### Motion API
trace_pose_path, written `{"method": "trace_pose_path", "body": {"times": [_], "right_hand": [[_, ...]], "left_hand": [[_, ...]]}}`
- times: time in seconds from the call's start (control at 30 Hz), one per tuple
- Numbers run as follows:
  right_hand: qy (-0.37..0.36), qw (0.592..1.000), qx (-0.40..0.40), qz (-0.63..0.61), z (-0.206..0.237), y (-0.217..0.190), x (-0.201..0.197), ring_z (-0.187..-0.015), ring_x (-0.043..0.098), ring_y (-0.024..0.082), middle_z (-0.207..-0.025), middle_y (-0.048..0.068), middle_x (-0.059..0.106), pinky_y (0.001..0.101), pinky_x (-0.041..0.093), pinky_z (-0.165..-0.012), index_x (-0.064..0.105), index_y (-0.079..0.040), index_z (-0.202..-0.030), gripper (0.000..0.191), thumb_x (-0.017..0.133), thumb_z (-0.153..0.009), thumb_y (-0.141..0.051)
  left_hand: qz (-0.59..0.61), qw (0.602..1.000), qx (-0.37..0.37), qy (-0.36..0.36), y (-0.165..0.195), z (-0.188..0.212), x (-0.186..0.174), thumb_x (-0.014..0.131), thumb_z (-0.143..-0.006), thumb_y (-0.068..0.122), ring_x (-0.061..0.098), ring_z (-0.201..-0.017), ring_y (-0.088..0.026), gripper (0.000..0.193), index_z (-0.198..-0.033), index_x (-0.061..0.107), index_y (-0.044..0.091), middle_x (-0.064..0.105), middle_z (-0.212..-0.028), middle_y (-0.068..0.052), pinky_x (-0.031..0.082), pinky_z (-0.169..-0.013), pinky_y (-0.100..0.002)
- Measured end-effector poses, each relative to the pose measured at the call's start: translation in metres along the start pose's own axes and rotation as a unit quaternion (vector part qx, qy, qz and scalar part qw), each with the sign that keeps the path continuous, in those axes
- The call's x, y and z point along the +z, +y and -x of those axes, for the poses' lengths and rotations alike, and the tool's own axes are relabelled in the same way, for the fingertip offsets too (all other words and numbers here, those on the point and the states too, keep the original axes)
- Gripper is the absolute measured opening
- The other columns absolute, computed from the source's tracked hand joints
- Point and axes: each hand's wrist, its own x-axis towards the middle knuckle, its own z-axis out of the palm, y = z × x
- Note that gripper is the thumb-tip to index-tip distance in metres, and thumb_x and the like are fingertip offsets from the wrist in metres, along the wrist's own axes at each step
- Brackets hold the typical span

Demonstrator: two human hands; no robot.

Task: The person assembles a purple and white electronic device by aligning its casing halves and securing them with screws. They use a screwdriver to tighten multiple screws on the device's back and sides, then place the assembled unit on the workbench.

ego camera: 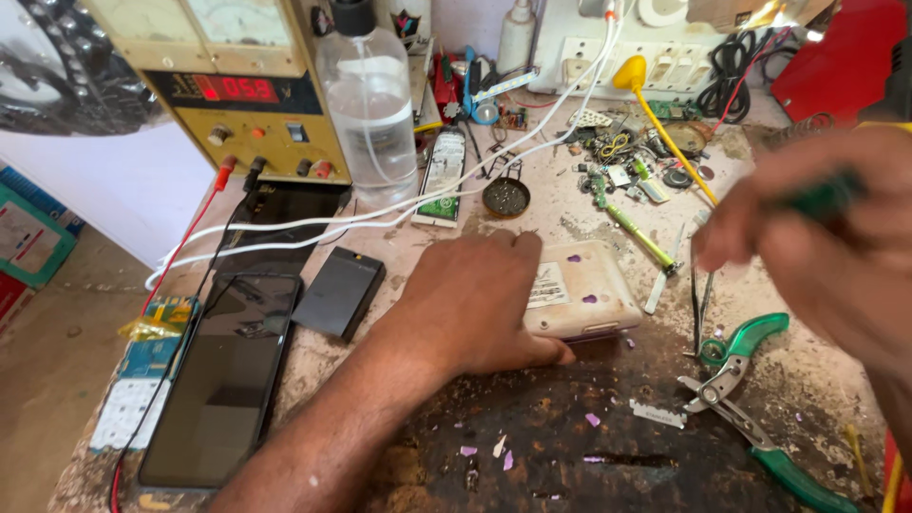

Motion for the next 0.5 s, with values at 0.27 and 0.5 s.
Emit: {"method": "trace_pose_path", "body": {"times": [0.27, 0.5], "right_hand": [[-0.11, 0.942, 0.162, 0.274, -0.057, 0.112, 0.04, -0.082, 0.078, 0.02, -0.095, 0.008, 0.08, 0.037, 0.061, -0.077, 0.08, -0.015, -0.102, 0.02, 0.078, -0.085, -0.026], [-0.159, 0.924, 0.077, 0.339, -0.069, 0.123, 0.06, -0.082, 0.073, 0.035, -0.087, 0.015, 0.076, 0.0448, 0.058, -0.076, 0.08, -0.013, -0.093, 0.016, 0.072, -0.089, -0.026]], "left_hand": [[0.075, 0.976, 0.16, 0.127, 0.019, 0.017, -0.008, 0.09, -0.047, 0.072, 0.059, -0.123, -0.039, 0.114, -0.129, 0.059, -0.002, 0.064, -0.127, -0.023, 0.044, -0.102, -0.051], [0.065, 0.988, -0.053, -0.13, -0.013, 0.034, -0.031, 0.095, -0.046, 0.059, 0.057, -0.127, -0.03, 0.12, -0.144, 0.047, 0.009, 0.061, -0.133, -0.013, 0.046, -0.105, -0.042]]}}
